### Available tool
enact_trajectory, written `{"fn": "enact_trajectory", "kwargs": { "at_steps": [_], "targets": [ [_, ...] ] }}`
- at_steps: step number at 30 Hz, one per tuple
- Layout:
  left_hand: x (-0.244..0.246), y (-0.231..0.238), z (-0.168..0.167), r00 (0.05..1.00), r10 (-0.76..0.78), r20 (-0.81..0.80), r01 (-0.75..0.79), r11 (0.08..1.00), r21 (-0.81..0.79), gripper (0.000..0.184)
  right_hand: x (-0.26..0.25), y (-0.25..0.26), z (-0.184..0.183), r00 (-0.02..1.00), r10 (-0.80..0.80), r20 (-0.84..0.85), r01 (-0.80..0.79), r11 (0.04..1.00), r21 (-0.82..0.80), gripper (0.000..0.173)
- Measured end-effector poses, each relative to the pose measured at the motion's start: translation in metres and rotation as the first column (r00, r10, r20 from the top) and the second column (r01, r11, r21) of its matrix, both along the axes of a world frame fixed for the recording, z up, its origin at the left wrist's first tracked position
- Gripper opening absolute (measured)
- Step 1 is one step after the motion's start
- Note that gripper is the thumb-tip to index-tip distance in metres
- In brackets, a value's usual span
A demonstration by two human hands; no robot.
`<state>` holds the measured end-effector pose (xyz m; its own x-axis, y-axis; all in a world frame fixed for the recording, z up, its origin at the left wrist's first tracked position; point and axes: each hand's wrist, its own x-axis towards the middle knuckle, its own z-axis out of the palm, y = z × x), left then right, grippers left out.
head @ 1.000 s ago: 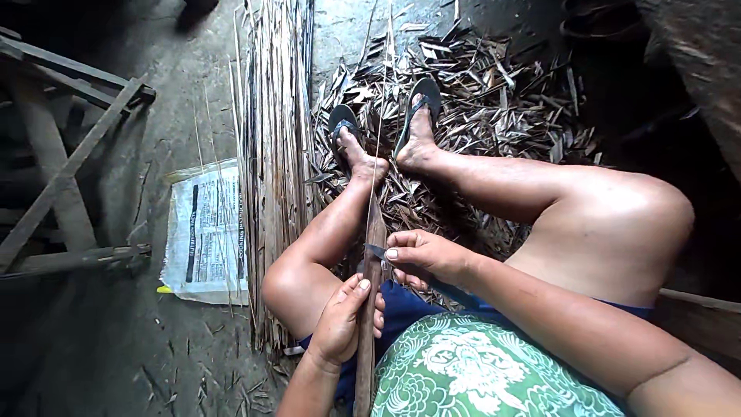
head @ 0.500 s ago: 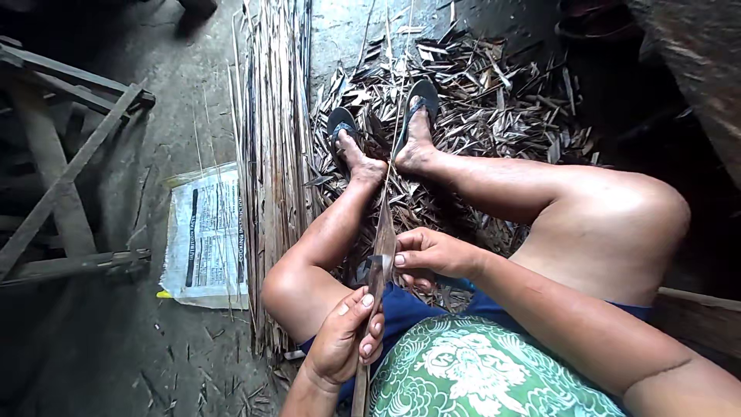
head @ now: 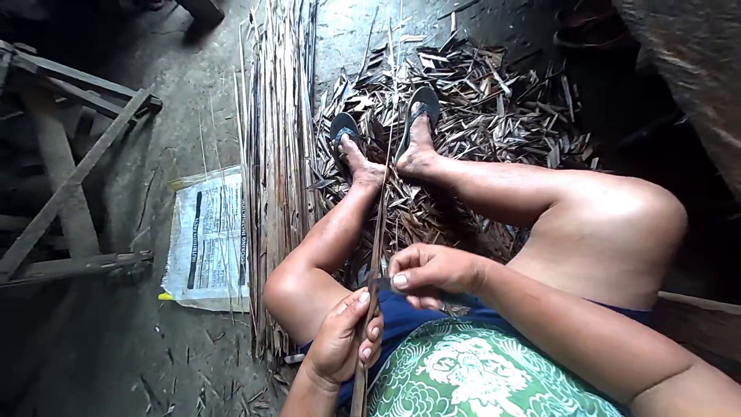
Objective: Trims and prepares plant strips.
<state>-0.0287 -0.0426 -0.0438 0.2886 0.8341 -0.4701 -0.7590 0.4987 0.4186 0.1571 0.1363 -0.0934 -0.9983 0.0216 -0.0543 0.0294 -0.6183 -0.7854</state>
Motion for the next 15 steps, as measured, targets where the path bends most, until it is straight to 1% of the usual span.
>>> {"fn": "enact_trajectory", "kwargs": {
  "at_steps": [1,3,9,13,14,15],
  "targets": [
    [0.001,0.001,0.000,1.000,-0.006,0.003,0.006,1.000,0.014,0.029,-0.002,-0.004,0.000,1.000,0.016,-0.022,-0.017,1.000,-0.018,0.021],
    [0.002,0.000,-0.001,1.000,-0.011,0.007,0.011,1.000,0.026,0.029,-0.003,-0.005,-0.001,0.999,-0.021,-0.033,0.020,1.000,-0.012,0.021],
    [0.001,-0.012,0.001,0.999,-0.030,-0.022,0.030,0.999,-0.011,0.028,0.005,0.022,-0.003,0.962,-0.268,0.046,0.266,0.963,0.049,0.018],
    [0.001,-0.021,0.002,0.998,-0.059,-0.024,0.058,0.998,-0.010,0.028,0.008,0.040,0.002,0.857,-0.489,0.161,0.490,0.871,0.038,0.019],
    [0.001,-0.022,0.002,0.998,-0.057,-0.025,0.057,0.998,-0.011,0.028,0.009,0.043,0.003,0.845,-0.509,0.167,0.512,0.859,0.029,0.020],
    [0.001,-0.022,0.001,0.998,-0.050,-0.029,0.049,0.999,-0.012,0.028,0.011,0.042,0.005,0.857,-0.489,0.162,0.492,0.870,0.025,0.019]
  ]
}}
